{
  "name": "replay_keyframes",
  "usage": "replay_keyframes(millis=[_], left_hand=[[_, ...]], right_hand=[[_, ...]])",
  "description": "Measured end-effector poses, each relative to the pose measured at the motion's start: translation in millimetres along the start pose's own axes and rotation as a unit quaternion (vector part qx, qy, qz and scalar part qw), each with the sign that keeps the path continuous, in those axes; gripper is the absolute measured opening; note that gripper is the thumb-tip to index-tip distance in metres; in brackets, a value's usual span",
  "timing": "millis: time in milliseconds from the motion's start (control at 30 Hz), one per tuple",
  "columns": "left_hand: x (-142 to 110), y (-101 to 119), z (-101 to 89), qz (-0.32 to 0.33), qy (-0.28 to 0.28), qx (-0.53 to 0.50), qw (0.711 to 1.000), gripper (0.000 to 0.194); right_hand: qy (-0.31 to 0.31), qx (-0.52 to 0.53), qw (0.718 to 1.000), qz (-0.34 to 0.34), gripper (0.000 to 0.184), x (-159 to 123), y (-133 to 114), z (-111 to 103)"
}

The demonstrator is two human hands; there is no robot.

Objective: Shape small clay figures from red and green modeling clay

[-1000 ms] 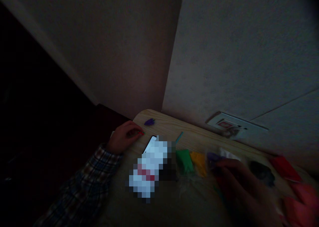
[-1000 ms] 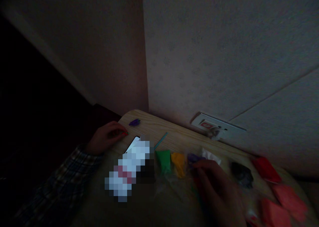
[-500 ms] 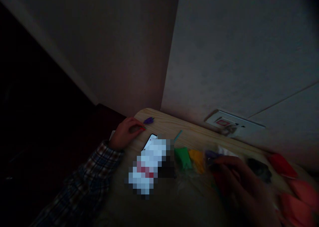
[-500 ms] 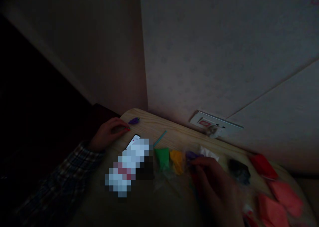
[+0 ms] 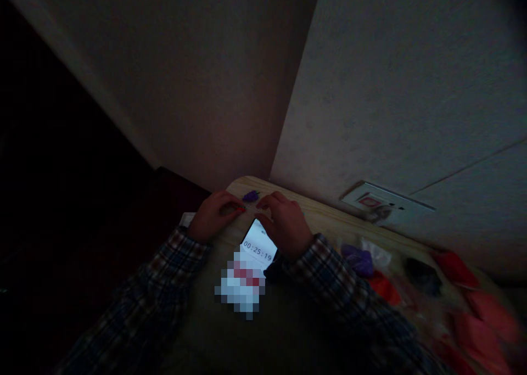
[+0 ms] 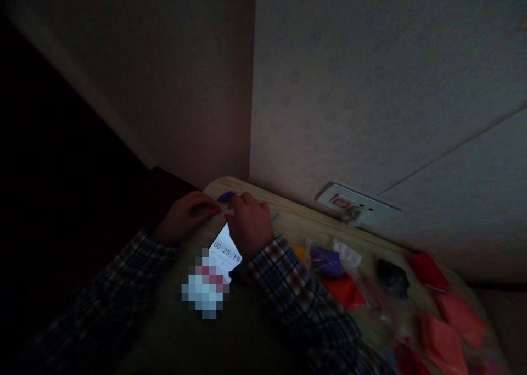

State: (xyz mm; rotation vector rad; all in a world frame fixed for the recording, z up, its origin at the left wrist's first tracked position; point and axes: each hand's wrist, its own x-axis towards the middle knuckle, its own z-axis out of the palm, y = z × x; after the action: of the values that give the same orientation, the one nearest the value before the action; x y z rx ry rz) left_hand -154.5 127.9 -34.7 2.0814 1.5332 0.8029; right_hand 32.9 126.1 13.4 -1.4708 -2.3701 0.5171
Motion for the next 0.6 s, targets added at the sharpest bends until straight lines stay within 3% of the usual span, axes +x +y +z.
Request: replay_keyframes(millis=[200,600], left_hand=[[0,0,1.1,0.001,-0.002,-0.007,1.000,0.016],[-2,-1,5.0,0.005,0.003,-0.016,1.000,0.013]], right_hand=[[-0.060,-0.080,0.995,0.003,0.018,30,-6,14],[-0.061,-0.090,0.994,-0.016,0.011,28,-3,23]])
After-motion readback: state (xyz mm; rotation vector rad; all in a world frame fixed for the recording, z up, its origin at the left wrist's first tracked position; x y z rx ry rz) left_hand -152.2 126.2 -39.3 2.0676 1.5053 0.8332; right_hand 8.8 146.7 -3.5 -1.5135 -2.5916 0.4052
